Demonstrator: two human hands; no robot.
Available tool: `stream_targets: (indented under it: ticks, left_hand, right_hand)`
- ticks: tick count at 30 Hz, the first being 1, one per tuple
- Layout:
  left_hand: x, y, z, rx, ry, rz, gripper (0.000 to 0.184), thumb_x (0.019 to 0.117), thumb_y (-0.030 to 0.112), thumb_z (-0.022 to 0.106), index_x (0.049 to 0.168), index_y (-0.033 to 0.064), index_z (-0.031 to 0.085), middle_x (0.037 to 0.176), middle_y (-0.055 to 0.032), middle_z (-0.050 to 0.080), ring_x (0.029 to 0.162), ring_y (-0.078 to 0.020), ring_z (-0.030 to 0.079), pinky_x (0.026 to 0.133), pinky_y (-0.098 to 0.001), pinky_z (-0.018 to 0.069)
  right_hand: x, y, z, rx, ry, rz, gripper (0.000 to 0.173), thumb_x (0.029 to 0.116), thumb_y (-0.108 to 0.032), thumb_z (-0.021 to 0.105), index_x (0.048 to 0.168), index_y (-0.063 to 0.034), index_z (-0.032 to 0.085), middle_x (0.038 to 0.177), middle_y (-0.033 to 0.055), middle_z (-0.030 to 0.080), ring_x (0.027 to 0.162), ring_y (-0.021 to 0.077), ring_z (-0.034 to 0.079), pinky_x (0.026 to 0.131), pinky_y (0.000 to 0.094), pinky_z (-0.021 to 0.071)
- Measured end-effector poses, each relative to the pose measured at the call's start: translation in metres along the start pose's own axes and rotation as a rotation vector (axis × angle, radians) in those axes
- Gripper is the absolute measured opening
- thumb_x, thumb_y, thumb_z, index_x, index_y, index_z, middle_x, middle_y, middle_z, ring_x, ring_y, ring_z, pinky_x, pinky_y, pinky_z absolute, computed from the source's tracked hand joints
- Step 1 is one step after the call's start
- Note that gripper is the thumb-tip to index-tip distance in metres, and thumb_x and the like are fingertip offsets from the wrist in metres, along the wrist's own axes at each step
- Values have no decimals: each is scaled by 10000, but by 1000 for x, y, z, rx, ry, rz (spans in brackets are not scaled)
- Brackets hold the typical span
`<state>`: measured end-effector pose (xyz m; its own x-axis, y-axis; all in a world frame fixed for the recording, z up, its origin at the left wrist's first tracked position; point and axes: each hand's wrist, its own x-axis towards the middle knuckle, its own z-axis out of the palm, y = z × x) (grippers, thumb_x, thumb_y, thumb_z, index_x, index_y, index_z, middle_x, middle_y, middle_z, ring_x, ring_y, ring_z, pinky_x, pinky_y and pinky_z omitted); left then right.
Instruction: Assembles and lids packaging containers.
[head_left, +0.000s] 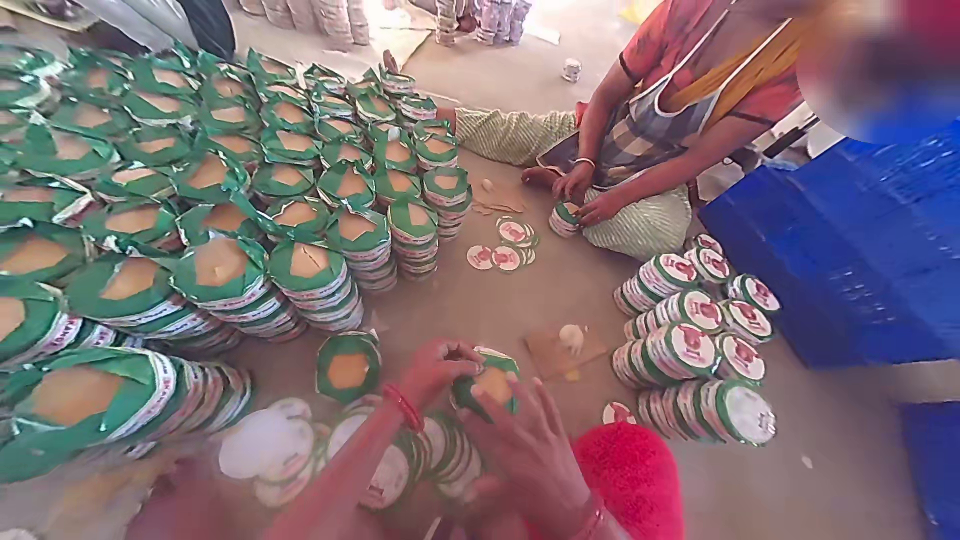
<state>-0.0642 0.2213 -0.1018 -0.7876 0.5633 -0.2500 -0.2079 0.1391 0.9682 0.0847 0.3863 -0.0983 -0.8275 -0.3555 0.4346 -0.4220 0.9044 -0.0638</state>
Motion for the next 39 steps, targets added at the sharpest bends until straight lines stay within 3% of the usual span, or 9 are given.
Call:
stream_targets:
  ticks: [7,11,14,19,22,29,31,34,39]
  left_hand:
    - [2,10,-13,98,-133,-32,132,969,51,638,1057,-6,719,1098,-66,712,973,-54,656,893,-243,533]
    - [-12,-6,-36,-14,-414,109,470,1041,316,480,1389,18,585,1518,-98,502,1393,-136,474,1138,-309,412]
    - [-15,-22,-41,23,-555,170,849,845,350,774,1546,59,393,1663,-103,259,1481,-158,353,1157,-313,391]
    - [-5,-50,-27,146,-384,437,1074,599,289,942,1491,-2,419,1600,-171,346,1439,-194,400,1136,-331,412]
    - [-2,-61,-11,39,-280,550,1035,585,225,946,1439,-48,430,1546,-175,411,1421,-149,420,1165,-302,384]
    - [-10,-66,8,-108,-171,478,1069,530,96,948,1416,-30,363,1309,-22,612,1207,-14,588,1040,-223,503]
    - [-9,-72,8,-122,-154,505,1072,527,109,948,1411,-29,357,1323,-36,585,1226,-28,570,1046,-228,494]
    - [-2,-77,10,-116,-131,648,1069,588,207,960,1417,-23,326,1379,-52,547,1280,-44,538,1097,-247,466]
    - [-6,-75,16,-48,-68,632,1227,585,353,959,1486,-68,241,1481,-149,473,1373,-96,476,1137,-267,423]
  right_hand:
    - [16,3,2,-143,-57,-69,680,921,-755,410,1366,-298,646,1548,-70,517,1493,314,377,1167,620,291]
    - [18,3,3,-172,-38,-80,749,945,-767,317,1360,-245,659,1538,-53,531,1493,298,382,1174,617,275]
    - [18,3,3,-184,-46,-97,788,955,-762,272,1393,-212,627,1560,-51,505,1510,276,354,1192,597,246]
    - [34,12,-2,-125,-3,-46,813,940,-791,248,1352,-218,651,1527,-18,542,1478,317,404,1180,599,296]
    - [41,23,-4,-136,20,-54,788,931,-798,272,1292,-230,680,1513,-21,557,1464,318,427,1175,609,304]
    - [48,19,3,-217,-89,-192,886,895,-782,430,1488,-131,526,1551,2,517,1487,268,398,1206,582,251]
    - [51,19,-3,-193,-111,-244,861,905,-778,409,1458,-135,562,1551,6,517,1499,267,377,1219,580,228]
    - [62,25,-14,-62,-35,-193,651,906,-759,449,1100,-211,743,1426,3,629,1442,305,461,1192,605,303]
    - [67,42,-11,-190,-78,-34,857,910,-820,268,1243,-174,721,1494,44,576,1439,385,450,1153,654,312]
